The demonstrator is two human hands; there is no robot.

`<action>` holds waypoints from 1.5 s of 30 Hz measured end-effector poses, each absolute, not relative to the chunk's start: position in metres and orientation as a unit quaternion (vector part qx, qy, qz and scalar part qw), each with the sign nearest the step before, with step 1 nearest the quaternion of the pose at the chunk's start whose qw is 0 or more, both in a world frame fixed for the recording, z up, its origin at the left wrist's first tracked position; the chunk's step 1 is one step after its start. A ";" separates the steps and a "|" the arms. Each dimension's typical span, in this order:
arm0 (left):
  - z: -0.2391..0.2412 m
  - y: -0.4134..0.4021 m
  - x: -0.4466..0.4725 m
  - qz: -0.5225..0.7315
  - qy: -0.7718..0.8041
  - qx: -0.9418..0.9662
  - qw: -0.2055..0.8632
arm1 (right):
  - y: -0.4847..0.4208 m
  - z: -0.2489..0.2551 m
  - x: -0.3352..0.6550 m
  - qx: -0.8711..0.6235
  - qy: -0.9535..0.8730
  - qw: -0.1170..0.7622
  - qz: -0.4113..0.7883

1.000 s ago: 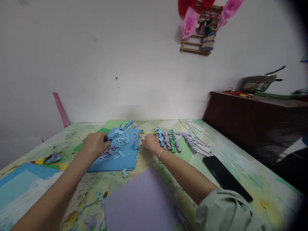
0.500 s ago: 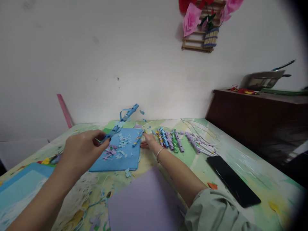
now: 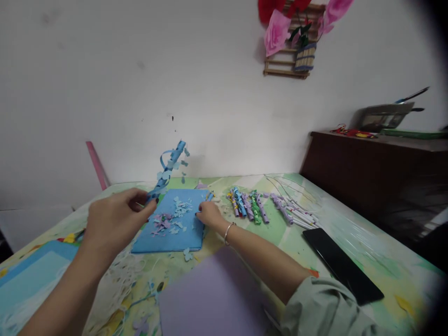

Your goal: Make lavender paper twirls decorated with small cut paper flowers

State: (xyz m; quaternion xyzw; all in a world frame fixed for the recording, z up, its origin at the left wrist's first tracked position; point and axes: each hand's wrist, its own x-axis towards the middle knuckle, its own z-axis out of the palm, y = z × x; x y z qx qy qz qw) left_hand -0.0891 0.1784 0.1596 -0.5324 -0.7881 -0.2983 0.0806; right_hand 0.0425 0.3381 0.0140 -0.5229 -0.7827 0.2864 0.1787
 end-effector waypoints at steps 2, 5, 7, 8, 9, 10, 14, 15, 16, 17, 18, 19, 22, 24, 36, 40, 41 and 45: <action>0.154 0.186 -0.088 -0.298 -0.786 -0.538 0.063 | 0.338 0.019 0.060 -0.532 -0.761 0.188 0.319; 0.151 0.191 -0.081 -0.297 -0.778 -0.552 0.037 | 0.329 0.029 0.089 -0.548 -0.707 0.211 0.393; 0.151 0.191 -0.075 -0.300 -0.774 -0.557 0.037 | 0.316 0.034 0.110 -0.547 -0.666 0.237 0.448; 0.152 0.190 -0.073 -0.306 -0.771 -0.557 0.038 | 0.308 0.036 0.122 -0.542 -0.647 0.255 0.473; 0.151 0.190 -0.072 -0.311 -0.769 -0.558 0.034 | 0.298 0.038 0.134 -0.532 -0.630 0.276 0.493; 0.150 0.192 -0.071 -0.315 -0.767 -0.559 0.027 | 0.287 0.040 0.146 -0.521 -0.615 0.301 0.509; 0.131 0.213 -0.068 -0.310 -0.760 -0.568 -0.054 | 0.242 0.049 0.195 -0.473 -0.577 0.381 0.546; 0.122 0.222 -0.065 -0.292 -0.756 -0.579 -0.086 | 0.231 0.052 0.206 -0.463 -0.574 0.395 0.548; 0.111 0.231 -0.059 -0.274 -0.752 -0.591 -0.104 | 0.222 0.056 0.215 -0.450 -0.573 0.409 0.550; 0.100 0.241 -0.053 -0.258 -0.748 -0.601 -0.115 | 0.213 0.060 0.223 -0.433 -0.573 0.422 0.553; 0.088 0.251 -0.045 -0.242 -0.743 -0.611 -0.126 | 0.206 0.065 0.229 -0.415 -0.571 0.433 0.560; 0.076 0.261 -0.036 -0.224 -0.738 -0.622 -0.137 | 0.200 0.071 0.234 -0.399 -0.568 0.443 0.567; 0.047 0.285 -0.012 -0.198 -0.728 -0.636 -0.161 | 0.185 0.088 0.243 -0.375 -0.558 0.457 0.583; 0.035 0.297 -0.001 -0.200 -0.724 -0.637 -0.174 | 0.177 0.097 0.245 -0.367 -0.558 0.463 0.583; 0.089 0.234 0.025 -0.420 -0.542 -0.663 -0.300 | 0.132 0.114 0.241 -0.339 -0.651 0.473 0.488; 0.130 0.180 0.040 -0.501 -0.403 -0.675 -0.363 | 0.115 0.121 0.230 -0.332 -0.659 0.465 0.489; 0.137 0.168 0.042 -0.515 -0.374 -0.673 -0.377 | 0.111 0.123 0.229 -0.331 -0.659 0.465 0.490; 0.146 0.132 0.047 -0.531 -0.279 -0.635 -0.487 | 0.097 0.126 0.226 -0.333 -0.660 0.472 0.481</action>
